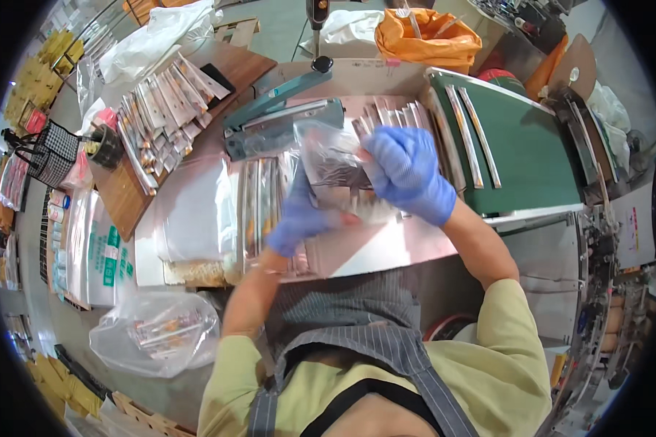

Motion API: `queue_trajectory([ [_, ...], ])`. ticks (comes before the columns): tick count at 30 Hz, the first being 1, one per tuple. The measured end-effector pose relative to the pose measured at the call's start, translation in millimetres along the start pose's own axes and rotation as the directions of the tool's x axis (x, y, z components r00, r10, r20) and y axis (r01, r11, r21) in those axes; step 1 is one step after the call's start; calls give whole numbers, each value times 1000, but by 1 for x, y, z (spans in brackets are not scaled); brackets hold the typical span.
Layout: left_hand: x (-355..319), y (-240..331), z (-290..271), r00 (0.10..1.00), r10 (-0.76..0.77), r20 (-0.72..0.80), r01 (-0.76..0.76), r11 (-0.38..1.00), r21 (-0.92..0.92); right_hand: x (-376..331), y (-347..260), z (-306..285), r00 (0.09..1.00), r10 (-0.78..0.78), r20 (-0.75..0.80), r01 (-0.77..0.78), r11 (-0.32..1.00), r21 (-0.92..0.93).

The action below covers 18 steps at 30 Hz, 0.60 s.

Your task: Packaging long, thin packets into plastic bags and preparing them for sealing on a production floor.

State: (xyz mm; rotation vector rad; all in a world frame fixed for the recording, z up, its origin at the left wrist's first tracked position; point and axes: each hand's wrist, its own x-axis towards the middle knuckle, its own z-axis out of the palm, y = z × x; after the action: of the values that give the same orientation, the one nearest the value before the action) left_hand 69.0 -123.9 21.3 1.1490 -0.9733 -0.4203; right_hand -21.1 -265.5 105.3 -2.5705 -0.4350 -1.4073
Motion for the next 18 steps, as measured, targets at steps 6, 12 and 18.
queue_trajectory([
  [6, 26, -144, 30, 831, -542, -126, 473, 807, -353, -52, 177, 140, 704, 685, -185, -703, 709, -49],
  [12, 54, -157, -35, 680, -704, -208, 513, 658, -551, 55, 119, 186, 804, 589, 80, -589, 770, 247],
  [18, 23, -169, -123, 579, -773, -260, 593, 617, -517, 6, 164, 186, 473, 821, 321, -775, 214, 595],
])
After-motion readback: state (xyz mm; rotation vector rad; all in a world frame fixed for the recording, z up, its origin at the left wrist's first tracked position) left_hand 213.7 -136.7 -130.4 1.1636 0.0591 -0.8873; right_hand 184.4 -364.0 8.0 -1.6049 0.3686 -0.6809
